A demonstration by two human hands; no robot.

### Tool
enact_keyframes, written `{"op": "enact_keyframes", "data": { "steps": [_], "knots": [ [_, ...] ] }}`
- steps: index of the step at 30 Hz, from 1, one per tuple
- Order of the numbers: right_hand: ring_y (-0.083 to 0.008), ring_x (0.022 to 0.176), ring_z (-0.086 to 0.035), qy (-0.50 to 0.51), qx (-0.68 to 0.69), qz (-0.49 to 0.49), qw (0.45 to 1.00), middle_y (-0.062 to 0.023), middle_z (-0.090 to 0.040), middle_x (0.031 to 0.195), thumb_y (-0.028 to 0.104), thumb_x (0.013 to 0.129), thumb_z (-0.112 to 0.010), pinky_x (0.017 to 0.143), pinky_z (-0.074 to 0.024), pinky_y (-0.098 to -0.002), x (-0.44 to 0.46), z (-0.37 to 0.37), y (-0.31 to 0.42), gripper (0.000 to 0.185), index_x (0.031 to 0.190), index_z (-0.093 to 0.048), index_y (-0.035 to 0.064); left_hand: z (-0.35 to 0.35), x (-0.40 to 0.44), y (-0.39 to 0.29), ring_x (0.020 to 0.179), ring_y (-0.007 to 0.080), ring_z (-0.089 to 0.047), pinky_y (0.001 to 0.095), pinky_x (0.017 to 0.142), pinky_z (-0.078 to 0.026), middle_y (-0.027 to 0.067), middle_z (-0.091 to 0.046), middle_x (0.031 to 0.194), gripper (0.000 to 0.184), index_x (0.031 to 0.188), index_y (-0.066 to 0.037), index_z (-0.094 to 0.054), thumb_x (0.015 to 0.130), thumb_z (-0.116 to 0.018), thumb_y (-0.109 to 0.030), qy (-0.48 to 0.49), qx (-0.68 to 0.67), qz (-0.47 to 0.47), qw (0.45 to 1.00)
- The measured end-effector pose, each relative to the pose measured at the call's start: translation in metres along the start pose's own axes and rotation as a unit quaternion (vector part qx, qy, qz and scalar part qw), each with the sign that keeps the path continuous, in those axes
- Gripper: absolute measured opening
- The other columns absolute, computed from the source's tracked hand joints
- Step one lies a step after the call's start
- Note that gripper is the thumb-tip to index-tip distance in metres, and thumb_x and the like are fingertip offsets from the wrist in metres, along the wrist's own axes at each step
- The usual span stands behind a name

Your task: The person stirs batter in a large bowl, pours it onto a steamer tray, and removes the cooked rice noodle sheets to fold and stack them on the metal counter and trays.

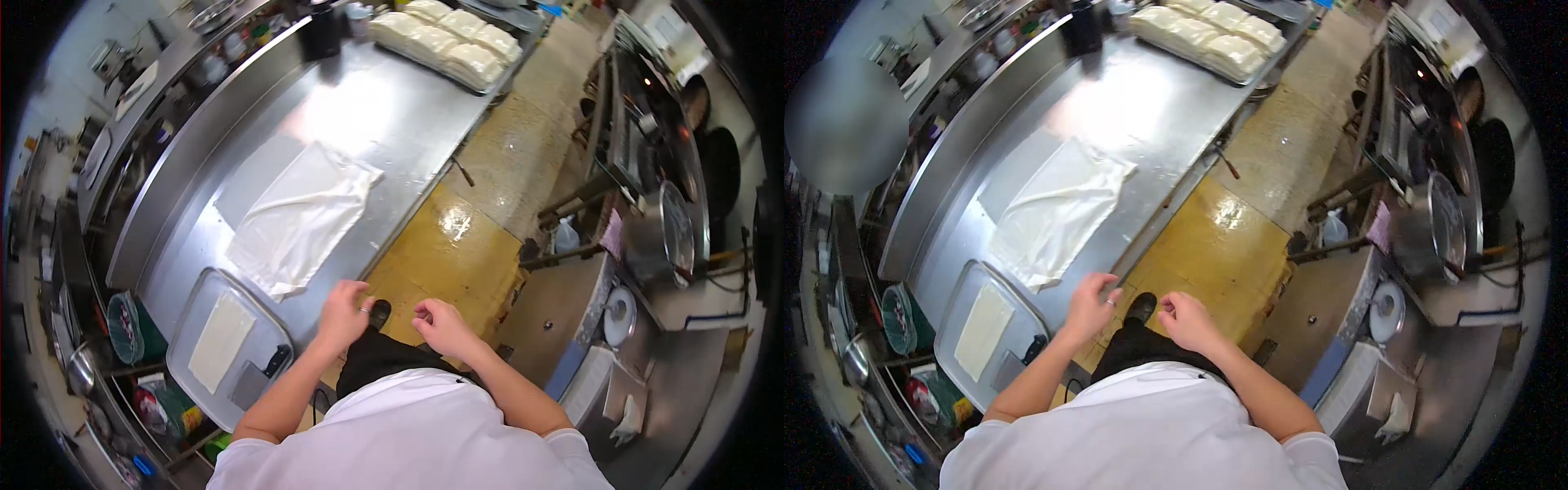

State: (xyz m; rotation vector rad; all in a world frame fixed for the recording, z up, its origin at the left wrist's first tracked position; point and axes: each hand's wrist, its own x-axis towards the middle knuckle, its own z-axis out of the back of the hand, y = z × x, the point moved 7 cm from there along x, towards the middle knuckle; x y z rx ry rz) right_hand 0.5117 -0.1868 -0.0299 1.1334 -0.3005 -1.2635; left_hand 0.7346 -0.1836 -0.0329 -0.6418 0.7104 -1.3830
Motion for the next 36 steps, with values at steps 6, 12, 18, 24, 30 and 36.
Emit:
{"op": "enact_keyframes", "data": {
  "steps": [6, 12, 18, 24, 30, 36],
  "knots": [
    [-0.038, 0.104, -0.065, 0.055, -0.061, 0.071, 0.994, -0.0207, -0.066, 0.11, 0.016, 0.09, -0.07, 0.091, -0.0524, -0.0437, 0.076, -0.069, 0.063, 0.031, 0.114, -0.064, -0.0023, 0.106, 0.007, 0.1, 0.115, 0.037, -0.054, 0.0477, 0.097, -0.046, 0.0175, -0.054, 0.124, 0.041, 0.106, -0.003, -0.068, 0.068, -0.083, -0.01, -0.087, 0.274, 0.043, 0.957],
    [-0.0392, 0.107, -0.061, -0.061, -0.185, 0.297, 0.935, -0.0209, -0.065, 0.105, 0.011, 0.083, -0.071, 0.096, -0.049, -0.046, 0.137, -0.121, 0.165, 0.037, 0.118, -0.063, 0.0004, 0.146, 0.016, 0.146, 0.095, 0.0397, -0.062, 0.0478, 0.083, -0.05, 0.0186, -0.066, 0.096, 0.031, 0.108, -0.006, -0.064, 0.078, -0.066, 0.001, -0.147, 0.086, 0.02, 0.985],
    [-0.0311, 0.099, -0.061, -0.143, -0.416, 0.294, 0.848, -0.0115, -0.065, 0.094, 0.012, 0.075, -0.069, 0.088, -0.0454, -0.0452, 0.256, -0.126, 0.178, 0.025, 0.1, -0.068, 0.0083, 0.196, 0.045, 0.111, 0.085, 0.0473, -0.066, 0.0537, 0.077, -0.052, 0.0232, -0.067, 0.086, 0.023, 0.112, -0.002, -0.061, 0.093, -0.064, -0.014, -0.202, -0.048, 0.09, 0.974],
    [-0.0301, 0.099, -0.058, -0.265, -0.41, 0.208, 0.847, -0.0086, -0.062, 0.089, 0.011, 0.074, -0.067, 0.09, -0.0419, -0.0439, 0.258, -0.032, 0.141, 0.01, 0.082, -0.073, 0.0155, 0.154, 0.054, 0.098, 0.085, 0.0416, -0.069, 0.0515, 0.079, -0.055, 0.0221, -0.071, 0.095, 0.036, 0.093, -0.001, -0.075, 0.093, -0.067, -0.036, 0.077, 0.213, 0.018, 0.974],
    [-0.0317, 0.099, -0.055, -0.356, -0.395, 0.109, 0.84, -0.0083, -0.059, 0.088, 0.012, 0.078, -0.066, 0.09, -0.0408, -0.0451, 0.186, 0.032, 0.054, 0.007, 0.074, -0.071, 0.0158, 0.067, 0.023, 0.045, 0.089, 0.0417, -0.07, 0.0496, 0.084, -0.055, 0.0226, -0.072, 0.093, 0.04, 0.1, -0.005, -0.077, 0.094, -0.064, -0.043, 0.317, 0.099, -0.003, 0.943],
    [-0.0319, 0.102, -0.052, -0.407, -0.373, -0.07, 0.831, -0.0077, -0.057, 0.095, 0.013, 0.079, -0.069, 0.093, -0.0392, -0.0441, 0.07, 0.081, -0.03, 0.004, 0.076, -0.071, 0.0153, -0.028, -0.011, -0.003, 0.084, 0.033, -0.071, 0.0436, 0.077, -0.053, 0.0183, -0.073, 0.086, 0.044, 0.107, -0.005, -0.073, 0.098, -0.064, -0.047, 0.522, -0.054, -0.041, 0.85]
  ]
}}
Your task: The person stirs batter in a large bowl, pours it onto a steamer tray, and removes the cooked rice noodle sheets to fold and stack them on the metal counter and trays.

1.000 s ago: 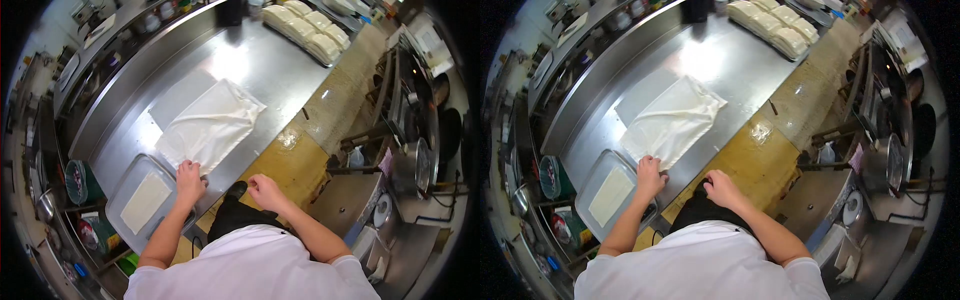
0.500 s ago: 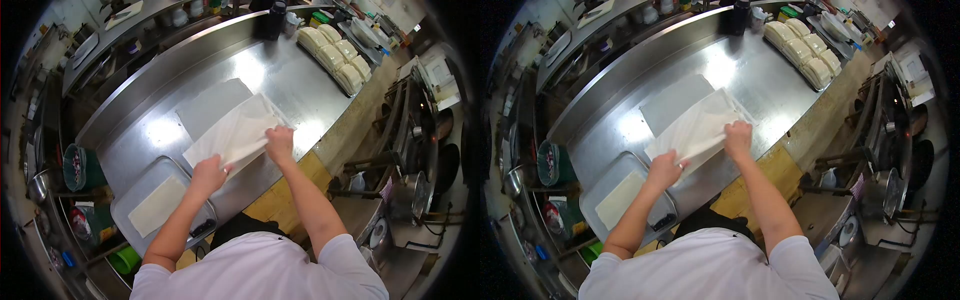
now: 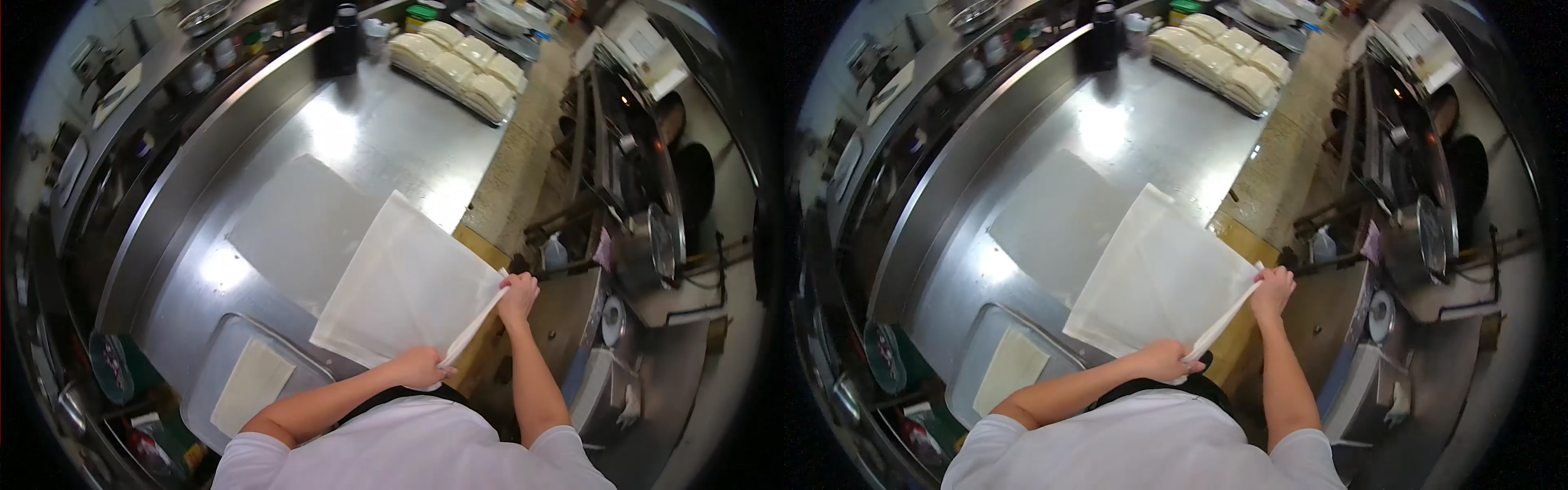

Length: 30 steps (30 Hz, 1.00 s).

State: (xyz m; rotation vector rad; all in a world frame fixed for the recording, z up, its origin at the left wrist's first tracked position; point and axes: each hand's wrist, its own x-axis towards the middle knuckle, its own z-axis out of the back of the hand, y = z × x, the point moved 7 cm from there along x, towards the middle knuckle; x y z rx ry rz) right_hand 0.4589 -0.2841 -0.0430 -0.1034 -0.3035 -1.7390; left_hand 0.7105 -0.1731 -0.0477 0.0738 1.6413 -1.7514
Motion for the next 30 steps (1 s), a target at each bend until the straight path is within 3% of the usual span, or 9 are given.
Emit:
{"op": "enact_keyframes", "data": {
  "steps": [6, 9, 14, 16, 19, 23, 25, 29, 30],
  "knots": [
    [-0.0351, 0.1, -0.053, -0.038, -0.007, -0.138, 0.99, -0.01, -0.057, 0.095, 0.004, 0.075, -0.069, 0.088, -0.042, -0.0456, -0.064, 0.048, -0.102, 0.009, 0.074, -0.069, 0.0121, -0.074, 0.039, -0.031, 0.08, 0.0175, -0.062, 0.0372, 0.074, -0.05, 0.008, -0.069, 0.086, 0.036, 0.109, -0.005, -0.072, 0.099, -0.067, -0.039, 0.142, -0.141, 0.017, 0.98],
    [-0.0364, 0.099, -0.054, -0.074, 0.007, -0.18, 0.981, -0.0114, -0.058, 0.095, 0.002, 0.076, -0.066, 0.086, -0.0432, -0.046, -0.102, 0.08, -0.138, 0.008, 0.074, -0.067, 0.0096, -0.102, 0.042, -0.044, 0.078, 0.0196, -0.059, 0.0374, 0.074, -0.05, 0.0081, -0.068, 0.085, 0.038, 0.11, -0.004, -0.071, 0.101, -0.065, -0.041, 0.194, -0.246, 0.005, 0.95],
    [-0.0378, 0.096, -0.055, -0.144, 0.043, -0.238, 0.959, -0.0145, -0.059, 0.093, -0.003, 0.076, -0.06, 0.082, -0.0451, -0.0464, -0.201, 0.142, -0.189, 0.009, 0.073, -0.062, 0.005, -0.098, 0.047, -0.038, 0.085, 0.0223, -0.065, 0.042, 0.079, -0.052, 0.0105, -0.069, 0.087, 0.033, 0.115, -0.008, -0.071, 0.096, -0.068, -0.034, 0.093, 0.305, -0.06, 0.946],
    [-0.0381, 0.091, -0.056, -0.174, 0.103, -0.232, 0.951, -0.0157, -0.06, 0.088, -0.005, 0.075, -0.057, 0.08, -0.0453, -0.0468, -0.256, 0.163, -0.191, 0.009, 0.073, -0.06, 0.004, -0.079, 0.043, -0.055, 0.092, 0.0354, -0.07, 0.0423, 0.084, -0.055, 0.0186, -0.074, 0.101, 0.03, 0.121, -0.016, -0.073, 0.094, -0.063, -0.024, 0.075, 0.353, -0.021, 0.932],
    [-0.039, 0.077, -0.061, -0.194, 0.158, -0.229, 0.941, -0.0184, -0.062, 0.079, -0.008, 0.072, -0.053, 0.069, -0.0484, -0.044, -0.354, 0.174, -0.183, 0.011, 0.074, -0.059, 0.0008, -0.082, 0.033, -0.102, 0.093, 0.0247, -0.07, 0.0362, 0.085, -0.054, 0.013, -0.074, 0.099, 0.031, 0.121, -0.009, -0.073, 0.094, -0.059, -0.008, 0.039, 0.074, -0.034, 0.996],
    [-0.0383, 0.097, -0.069, 0.129, 0.312, -0.362, 0.869, -0.0208, -0.07, 0.101, 0.002, 0.079, -0.064, 0.085, -0.0554, -0.0443, -0.482, 0.142, -0.153, 0.028, 0.104, -0.075, 0.003, -0.162, 0.048, -0.103, 0.091, 0.0216, -0.067, 0.0342, 0.088, -0.054, 0.0104, -0.071, 0.094, 0.02, 0.095, 0.004, -0.07, 0.091, -0.05, 0.001, 0.062, -0.316, -0.079, 0.944],
    [-0.028, 0.104, -0.067, 0.065, 0.352, -0.394, 0.847, -0.0165, -0.064, 0.121, 0.0, 0.077, -0.067, 0.088, -0.0548, -0.0377, -0.508, 0.173, -0.146, 0.049, 0.127, -0.067, 0.0043, -0.224, 0.046, -0.117, 0.087, 0.0213, -0.066, 0.0348, 0.088, -0.053, 0.0087, -0.068, 0.093, 0.022, 0.091, 0.001, -0.069, 0.087, -0.047, 0.003, 0.117, -0.44, -0.032, 0.89],
    [-0.0384, 0.146, -0.035, -0.233, 0.312, -0.366, 0.845, -0.0204, -0.038, 0.156, 0.003, 0.076, -0.07, 0.111, -0.0418, -0.0409, -0.525, 0.277, -0.149, 0.064, 0.139, -0.06, 0.0086, -0.376, 0.008, -0.165, 0.087, 0.0189, -0.062, 0.0327, 0.084, -0.05, 0.0053, -0.064, 0.093, 0.015, 0.093, -0.003, -0.064, 0.095, -0.053, -0.013, 0.328, -0.284, -0.007, 0.901],
    [-0.0398, 0.147, -0.033, -0.208, 0.266, -0.346, 0.876, -0.0206, -0.034, 0.158, 0.003, 0.075, -0.072, 0.114, -0.038, -0.0437, -0.534, 0.287, -0.153, 0.064, 0.137, -0.06, 0.0074, -0.41, -0.016, -0.196, 0.088, 0.0181, -0.059, 0.0311, 0.084, -0.048, 0.0039, -0.062, 0.092, 0.012, 0.091, -0.005, -0.062, 0.094, -0.058, -0.016, 0.39, -0.209, -0.03, 0.896]
  ]
}}
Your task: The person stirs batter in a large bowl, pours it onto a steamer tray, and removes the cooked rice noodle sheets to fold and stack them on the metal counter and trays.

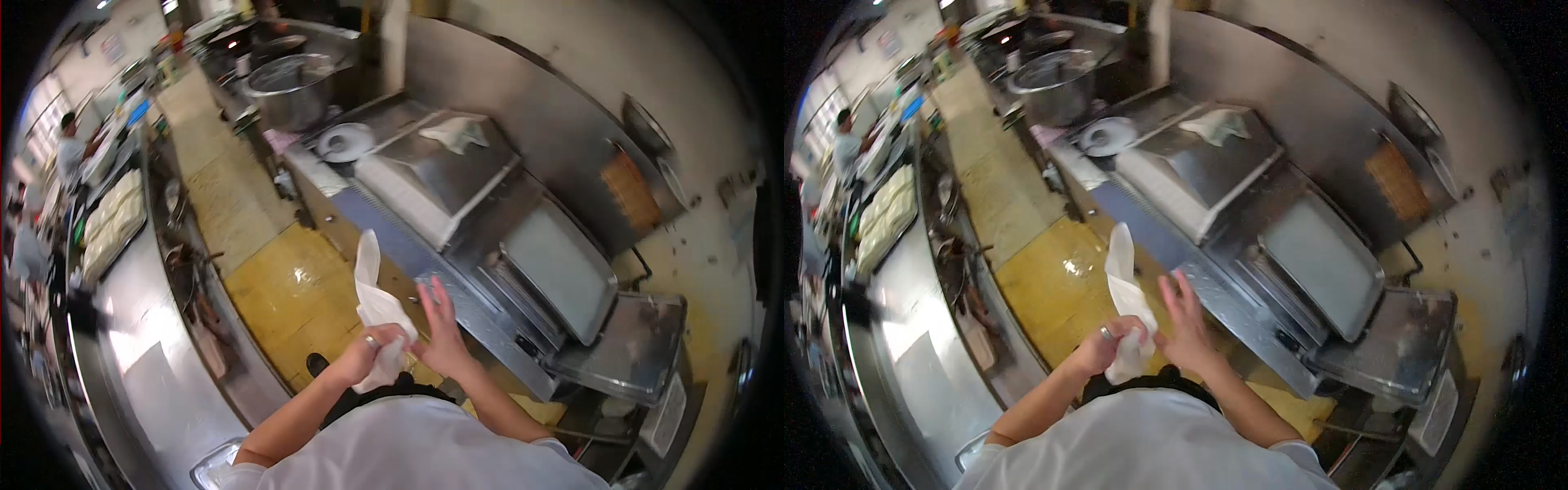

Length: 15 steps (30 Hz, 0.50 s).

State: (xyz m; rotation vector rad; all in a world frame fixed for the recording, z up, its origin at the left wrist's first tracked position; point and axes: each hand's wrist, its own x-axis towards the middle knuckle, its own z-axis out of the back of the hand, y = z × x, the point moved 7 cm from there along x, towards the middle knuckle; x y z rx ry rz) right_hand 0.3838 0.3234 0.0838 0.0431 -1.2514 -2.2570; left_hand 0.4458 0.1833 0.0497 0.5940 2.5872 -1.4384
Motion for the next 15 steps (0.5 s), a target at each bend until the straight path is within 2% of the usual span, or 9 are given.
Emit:
{"op": "enact_keyframes", "data": {
  "steps": [2, 3, 5, 6, 8, 11, 12, 14, 15],
  "knots": [
    [-0.0426, 0.149, -0.028, 0.038, -0.108, 0.055, 0.992, -0.0209, -0.026, 0.163, 0.003, 0.073, -0.077, 0.121, -0.0304, -0.0494, -0.011, 0.026, -0.009, 0.064, 0.134, -0.06, 0.0051, -0.078, 0.009, -0.034, 0.087, 0.0165, -0.056, 0.0289, 0.083, -0.045, 0.0016, -0.058, 0.09, 0.013, 0.088, -0.007, -0.059, 0.091, -0.068, -0.016, 0.096, 0.135, -0.022, 0.986],
    [-0.0413, 0.143, -0.039, 0.073, -0.126, 0.04, 0.989, -0.0216, -0.042, 0.155, 0.006, 0.074, -0.078, 0.118, -0.0351, -0.0475, -0.02, 0.037, -0.03, 0.051, 0.124, -0.066, 0.0053, -0.112, 0.009, -0.054, 0.086, 0.0156, -0.054, 0.0283, 0.082, -0.044, 0.0006, -0.057, 0.089, 0.015, 0.087, -0.007, -0.058, 0.089, -0.072, -0.012, 0.128, 0.196, -0.066, 0.97],
    [-0.0393, 0.136, -0.049, 0.085, -0.066, -0.095, 0.99, -0.0218, -0.054, 0.144, 0.008, 0.076, -0.077, 0.113, -0.0412, -0.0456, -0.055, 0.036, -0.142, 0.044, 0.118, -0.068, 0.0054, -0.153, 0.022, -0.081, 0.087, 0.0132, -0.053, 0.0275, 0.081, -0.043, -0.0015, -0.056, 0.088, 0.028, 0.086, -0.008, -0.056, 0.077, -0.079, 0.005, 0.144, 0.282, -0.158, 0.935],
    [-0.0383, 0.132, -0.054, 0.09, -0.032, -0.16, 0.983, -0.0219, -0.06, 0.139, 0.008, 0.076, -0.077, 0.11, -0.0442, -0.0446, -0.075, 0.043, -0.183, 0.04, 0.116, -0.069, 0.0055, -0.159, 0.032, -0.095, 0.086, 0.0116, -0.055, 0.0269, 0.079, -0.044, -0.0017, -0.057, 0.088, 0.028, 0.086, -0.008, -0.056, 0.078, -0.079, 0.006, 0.137, 0.33, -0.218, 0.908],
    [-0.0299, 0.091, -0.071, -0.046, -0.056, -0.344, 0.936, -0.0157, -0.073, 0.096, 0.016, 0.079, -0.078, 0.085, -0.0554, -0.0416, -0.11, 0.125, -0.194, 0.029, 0.105, -0.069, 0.0058, -0.169, 0.053, -0.131, 0.089, 0.0104, -0.057, 0.0264, 0.078, -0.046, -0.0011, -0.059, 0.09, 0.027, 0.09, -0.007, -0.058, 0.079, -0.078, 0.008, 0.095, 0.402, -0.315, 0.854],
    [-0.0207, 0.076, -0.066, -0.223, -0.115, -0.292, 0.923, -0.0081, -0.067, 0.082, 0.007, 0.085, -0.072, 0.07, -0.0544, -0.0378, -0.148, 0.255, -0.192, 0.016, 0.099, -0.063, 0.0045, -0.191, 0.092, -0.189, 0.094, 0.013, -0.056, 0.027, 0.084, -0.046, 0.0006, -0.059, 0.099, 0.031, 0.098, -0.007, -0.06, 0.077, -0.075, 0.009, -0.055, 0.425, -0.412, 0.804],
    [-0.0171, 0.07, -0.063, -0.278, -0.127, -0.272, 0.913, -0.0051, -0.064, 0.078, 0.001, 0.086, -0.068, 0.064, -0.0535, -0.0352, -0.158, 0.298, -0.176, 0.014, 0.097, -0.062, 0.0056, -0.201, 0.103, -0.209, 0.097, 0.0119, -0.056, 0.0253, 0.084, -0.046, 0.0006, -0.058, 0.105, 0.039, 0.109, -0.006, -0.06, 0.076, -0.076, 0.009, -0.056, 0.426, -0.448, 0.784],
    [-0.0158, 0.065, -0.062, -0.339, 0.076, -0.317, 0.882, -0.0066, -0.064, 0.085, -0.002, 0.086, -0.068, 0.059, -0.0539, -0.0325, -0.168, 0.368, -0.127, 0.019, 0.101, -0.06, 0.0065, -0.2, 0.144, -0.236, 0.098, 0.0119, -0.059, 0.0253, 0.088, -0.049, 0.0012, -0.062, 0.109, 0.053, 0.127, -0.004, -0.058, 0.08, -0.077, 0.008, -0.074, 0.36, -0.475, 0.8],
    [-0.0132, 0.062, -0.06, -0.375, 0.1, -0.283, 0.877, -0.0066, -0.064, 0.087, -0.006, 0.086, -0.064, 0.056, -0.0521, -0.0296, -0.171, 0.396, -0.1, 0.019, 0.101, -0.06, 0.0063, -0.208, 0.161, -0.248, 0.099, 0.0132, -0.062, 0.0263, 0.089, -0.051, 0.0033, -0.065, 0.112, 0.052, 0.131, -0.001, -0.057, 0.084, -0.074, 0.009, -0.076, 0.35, -0.49, 0.795]
  ]
}}
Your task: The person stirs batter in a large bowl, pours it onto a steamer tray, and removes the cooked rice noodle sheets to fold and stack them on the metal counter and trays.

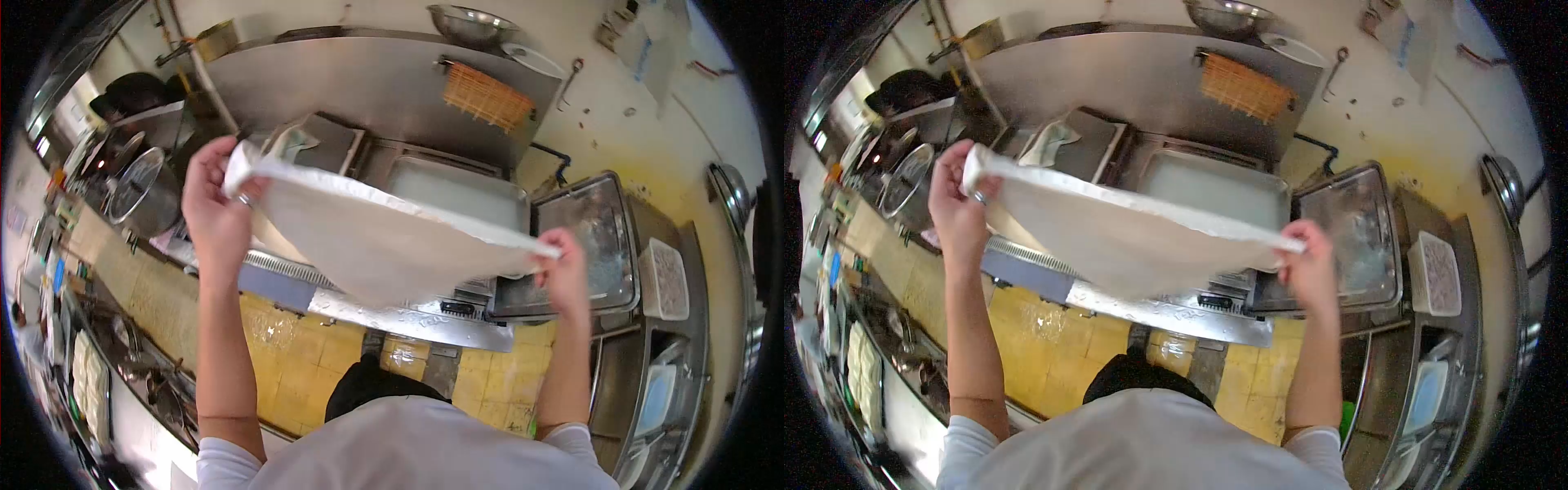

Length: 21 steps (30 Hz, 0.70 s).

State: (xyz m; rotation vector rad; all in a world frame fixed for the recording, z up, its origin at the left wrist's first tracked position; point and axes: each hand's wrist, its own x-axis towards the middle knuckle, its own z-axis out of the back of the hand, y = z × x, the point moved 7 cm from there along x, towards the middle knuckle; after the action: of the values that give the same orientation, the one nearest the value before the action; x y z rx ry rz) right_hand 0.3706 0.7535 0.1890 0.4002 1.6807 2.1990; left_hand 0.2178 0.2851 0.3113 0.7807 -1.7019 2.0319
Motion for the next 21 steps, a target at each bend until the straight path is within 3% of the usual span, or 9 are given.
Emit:
{"op": "enact_keyframes", "data": {
  "steps": [4, 7, 9, 11, 12, 13, 15, 20, 21],
  "knots": [
    [-0.0143, 0.07, -0.065, -0.085, 0.104, 0.071, 0.988, -0.0076, -0.066, 0.091, -0.012, 0.087, -0.054, 0.062, -0.0562, -0.0279, 0.009, 0.045, 0.055, 0.022, 0.105, -0.063, -0.0005, -0.039, 0.052, 0.049, 0.091, 0.01, -0.064, 0.0243, 0.08, -0.051, 0.0047, -0.071, 0.102, 0.019, 0.111, 0.001, -0.07, 0.096, -0.073, -0.009, -0.004, -0.191, 0.108, 0.976],
    [-0.0161, 0.079, -0.067, -0.108, 0.064, 0.084, 0.988, -0.0075, -0.066, 0.093, -0.012, 0.083, -0.054, 0.071, -0.0584, -0.0293, 0.035, 0.053, 0.024, 0.024, 0.102, -0.063, -0.0013, -0.085, 0.062, 0.096, 0.089, 0.0101, -0.063, 0.0261, 0.081, -0.051, 0.0037, -0.072, 0.099, 0.017, 0.11, 0.0, -0.071, 0.098, -0.069, -0.011, 0.042, -0.145, 0.135, 0.979],
    [-0.0158, 0.085, -0.069, -0.124, -0.061, 0.05, 0.989, -0.0085, -0.072, 0.09, -0.011, 0.087, -0.054, 0.081, -0.0573, -0.0308, 0.063, 0.064, -0.041, 0.023, 0.102, -0.068, -0.0005, -0.124, 0.049, 0.132, 0.088, 0.0117, -0.063, 0.0281, 0.082, -0.051, 0.0023, -0.072, 0.094, 0.016, 0.11, -0.001, -0.073, 0.1, -0.066, -0.012, 0.113, -0.089, 0.176, 0.974],
    [-0.0278, 0.092, -0.074, -0.121, -0.336, -0.025, 0.934, -0.0172, -0.076, 0.106, 0.002, 0.085, -0.062, 0.086, -0.0567, -0.0376, 0.073, 0.055, -0.083, 0.039, 0.123, -0.07, 0.0045, -0.166, 0.024, 0.193, 0.086, 0.0136, -0.063, 0.0306, 0.083, -0.052, 0.0031, -0.073, 0.095, 0.016, 0.11, -0.001, -0.073, 0.099, -0.067, -0.012, 0.179, -0.121, 0.178, 0.96],
    [-0.0351, 0.103, -0.072, -0.121, -0.365, -0.104, 0.917, -0.0214, -0.073, 0.116, 0.007, 0.082, -0.065, 0.094, -0.0551, -0.0417, 0.069, 0.035, -0.082, 0.047, 0.128, -0.068, 0.0036, -0.187, 0.007, 0.216, 0.086, 0.0134, -0.064, 0.0304, 0.083, -0.052, 0.0039, -0.073, 0.097, 0.016, 0.108, -0.001, -0.073, 0.099, -0.067, -0.012, 0.229, -0.089, 0.201, 0.948],
    [-0.0377, 0.111, -0.068, -0.108, -0.442, -0.036, 0.89, -0.0237, -0.069, 0.123, 0.007, 0.079, -0.065, 0.101, -0.0523, -0.044, 0.091, 0.035, -0.146, 0.05, 0.128, -0.067, 0.0017, -0.208, -0.012, 0.236, 0.087, 0.0132, -0.064, 0.0302, 0.082, -0.052, 0.0047, -0.074, 0.099, 0.015, 0.107, -0.001, -0.073, 0.098, -0.067, -0.012, 0.279, -0.056, 0.222, 0.933],
    [-0.0424, 0.122, -0.062, -0.079, -0.393, -0.035, 0.915, -0.029, -0.064, 0.128, 0.01, 0.076, -0.068, 0.108, -0.0487, -0.0443, 0.098, -0.018, -0.148, 0.054, 0.129, -0.066, 0.0005, -0.249, -0.054, 0.27, 0.086, 0.0204, -0.069, 0.0341, 0.082, -0.055, 0.0103, -0.074, 0.1, 0.016, 0.102, -0.002, -0.075, 0.094, -0.07, -0.014, 0.364, -0.039, 0.21, 0.906],
    [-0.0434, 0.144, -0.038, 0.056, -0.444, 0.047, 0.893, -0.0258, -0.04, 0.156, 0.011, 0.087, -0.062, 0.12, -0.0333, -0.0513, 0.133, -0.129, -0.223, 0.055, 0.142, -0.055, 0.0044, -0.318, -0.142, 0.358, 0.105, 0.0401, -0.064, 0.0458, 0.098, -0.051, 0.0198, -0.069, 0.103, 0.023, 0.095, -0.005, -0.078, 0.079, -0.069, -0.018, 0.521, 0.171, -0.075, 0.833],
    [-0.0431, 0.146, -0.036, 0.081, -0.459, 0.053, 0.883, -0.0247, -0.037, 0.159, 0.011, 0.089, -0.06, 0.12, -0.0322, -0.0523, 0.139, -0.139, -0.236, 0.054, 0.142, -0.053, 0.0046, -0.317, -0.143, 0.359, 0.108, 0.0402, -0.062, 0.046, 0.099, -0.051, 0.0203, -0.068, 0.105, 0.024, 0.095, -0.005, -0.078, 0.078, -0.069, -0.019, 0.527, 0.191, -0.048, 0.827]
  ]
}}
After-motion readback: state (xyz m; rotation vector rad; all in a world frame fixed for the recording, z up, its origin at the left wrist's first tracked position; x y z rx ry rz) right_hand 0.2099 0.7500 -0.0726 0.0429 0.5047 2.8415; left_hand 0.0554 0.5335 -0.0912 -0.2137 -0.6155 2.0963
